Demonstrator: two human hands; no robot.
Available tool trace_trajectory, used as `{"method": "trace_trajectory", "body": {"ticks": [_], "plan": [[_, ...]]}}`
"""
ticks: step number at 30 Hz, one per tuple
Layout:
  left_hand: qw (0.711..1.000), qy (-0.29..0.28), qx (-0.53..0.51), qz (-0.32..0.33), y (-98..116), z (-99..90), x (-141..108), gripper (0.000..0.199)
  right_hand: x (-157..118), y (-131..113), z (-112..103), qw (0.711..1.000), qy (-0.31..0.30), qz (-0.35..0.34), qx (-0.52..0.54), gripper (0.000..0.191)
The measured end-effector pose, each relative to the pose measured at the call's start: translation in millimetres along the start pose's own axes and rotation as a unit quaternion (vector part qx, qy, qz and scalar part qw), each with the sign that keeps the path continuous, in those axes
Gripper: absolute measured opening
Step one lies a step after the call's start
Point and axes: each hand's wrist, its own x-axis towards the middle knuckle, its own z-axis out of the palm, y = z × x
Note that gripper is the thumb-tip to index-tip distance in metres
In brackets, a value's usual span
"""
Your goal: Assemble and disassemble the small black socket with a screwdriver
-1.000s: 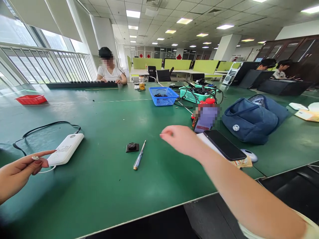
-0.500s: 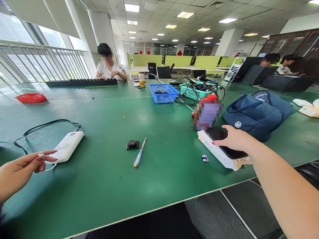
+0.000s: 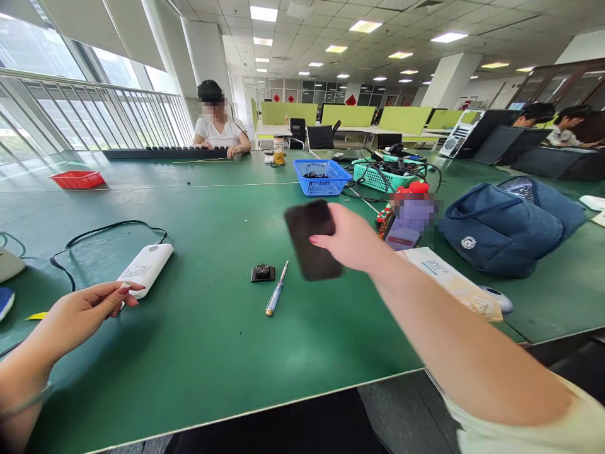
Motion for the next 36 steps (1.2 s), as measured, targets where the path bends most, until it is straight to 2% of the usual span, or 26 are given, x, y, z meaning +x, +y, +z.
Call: {"method": "trace_trajectory", "body": {"ticks": [1,2,3,4,6,7,9,12,16,21,24,31,36], "plan": [[1.000,-0.003,-0.004,0.001,1.0,0.7,-0.5,0.085,7.3,-24.2,23.5,0.986,-0.038,-0.006,0.159,0.043],[1.000,-0.005,-0.009,0.003,1.5,1.1,-0.9,0.085,15.1,-47.3,49.0,0.950,-0.076,0.004,0.303,0.040],[1.000,-0.005,-0.016,0.005,1.5,1.4,-1.2,0.086,22.7,-68.9,76.1,0.898,-0.120,0.040,0.421,0.033],[1.000,-0.006,-0.027,0.007,1.2,1.6,-1.6,0.086,29.4,-88.7,103.8,0.835,-0.149,0.095,0.520,0.029],[0.998,-0.009,-0.057,0.009,0.0,1.7,-2.3,0.084,37.8,-122.1,157.2,0.685,-0.160,0.261,0.661,0.025],[0.997,-0.012,-0.074,0.010,-0.8,1.8,-2.6,0.083,39.0,-135.4,180.9,0.660,-0.158,0.297,0.671,0.021],[0.995,-0.016,-0.101,0.015,-2.7,1.9,-3.0,0.077,36.0,-154.5,219.0,0.631,-0.164,0.336,0.680,0.018],[0.994,-0.030,-0.103,0.022,-5.9,2.2,-2.7,0.065,25.8,-166.3,250.5,0.595,-0.175,0.371,0.691,0.020],[0.993,-0.066,-0.085,0.043,-8.4,2.5,-1.4,0.057,19.3,-163.1,264.0,0.571,-0.173,0.382,0.706,0.018],[0.992,-0.070,-0.098,0.033,-5.9,3.0,-2.0,0.057,23.7,-155.9,271.7,0.568,-0.161,0.376,0.714,0.020],[0.991,-0.065,-0.112,0.025,-4.0,3.6,-2.7,0.059,24.8,-155.5,272.2,0.572,-0.153,0.366,0.718,0.023],[0.995,-0.071,-0.066,0.036,-1.2,4.2,-2.4,0.055,21.1,-158.2,266.4,0.586,-0.151,0.347,0.716,0.024],[0.997,-0.056,-0.051,0.013,-4.0,5.9,-1.3,0.058,16.3,-160.8,268.1,0.625,-0.137,0.296,0.709,0.026]]}}
